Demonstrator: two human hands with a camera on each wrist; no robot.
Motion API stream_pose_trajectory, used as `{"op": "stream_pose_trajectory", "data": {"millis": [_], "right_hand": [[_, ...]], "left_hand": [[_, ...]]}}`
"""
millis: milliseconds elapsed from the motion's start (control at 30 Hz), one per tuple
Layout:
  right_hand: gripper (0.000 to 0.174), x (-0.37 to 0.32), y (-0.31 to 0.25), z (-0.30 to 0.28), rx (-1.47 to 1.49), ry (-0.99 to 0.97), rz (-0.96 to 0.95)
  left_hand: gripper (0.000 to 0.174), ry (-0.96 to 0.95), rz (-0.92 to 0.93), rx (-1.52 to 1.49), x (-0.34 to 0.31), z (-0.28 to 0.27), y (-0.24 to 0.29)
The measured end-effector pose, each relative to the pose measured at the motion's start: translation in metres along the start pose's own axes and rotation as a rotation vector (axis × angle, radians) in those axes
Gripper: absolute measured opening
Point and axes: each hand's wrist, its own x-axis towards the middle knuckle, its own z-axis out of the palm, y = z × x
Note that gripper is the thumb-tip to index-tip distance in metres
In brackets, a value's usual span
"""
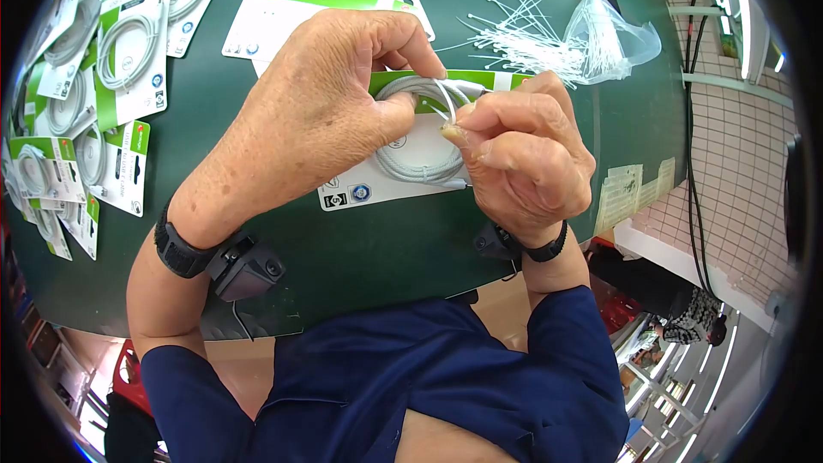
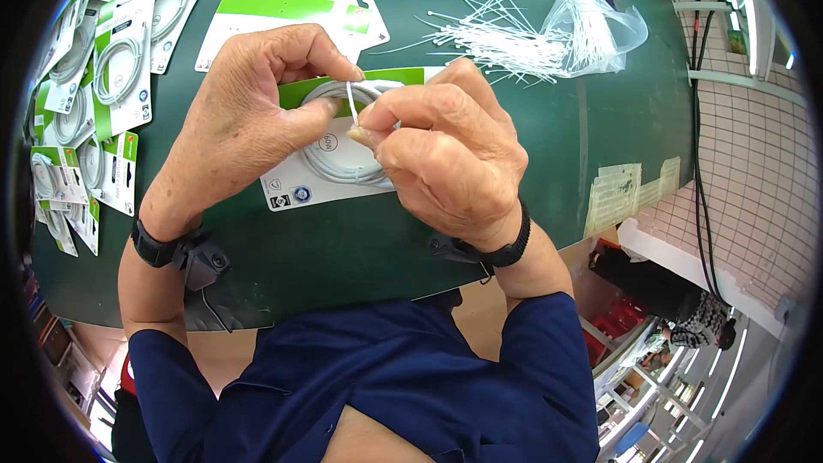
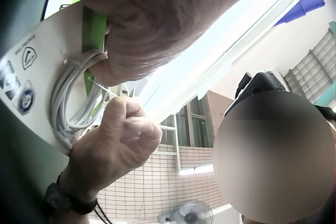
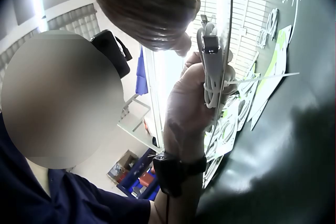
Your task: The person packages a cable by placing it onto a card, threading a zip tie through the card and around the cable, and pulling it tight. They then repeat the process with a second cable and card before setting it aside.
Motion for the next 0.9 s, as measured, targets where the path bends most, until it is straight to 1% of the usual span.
{"op": "stream_pose_trajectory", "data": {"millis": [200,333,467,600,700,733,833,900], "right_hand": [[0.045,0.0,-0.003,0.003,-0.029,0.005,0.012],[0.046,-0.001,0.001,0.003,-0.008,-0.016,0.017],[0.041,0.0,0.001,0.004,0.005,-0.02,0.016],[0.034,0.003,0.002,0.002,-0.03,-0.078,0.025],[0.029,0.006,0.002,0.003,-0.077,-0.146,0.022],[0.029,0.007,0.001,0.001,-0.078,-0.142,0.021],[0.028,0.01,-0.001,-0.005,-0.161,-0.245,-0.024],[0.027,0.01,-0.001,-0.005,-0.167,-0.227,-0.015]], "left_hand": [[0.022,-0.008,0.016,-0.06,0.001,-0.003,0.0],[0.023,-0.025,-0.022,-0.046,0.001,-0.004,0.002],[0.023,-0.022,-0.011,-0.033,0.001,-0.004,0.001],[0.023,0.005,0.032,0.004,0.0,-0.002,-0.001],[0.024,-0.03,-0.02,-0.077,0.0,0.0,-0.004],[0.024,-0.031,-0.018,-0.073,0.0,0.001,-0.004],[0.023,-0.04,-0.022,-0.04,-0.001,0.004,0.0],[0.023,-0.035,-0.028,0.011,0.0,0.004,0.002]]}}
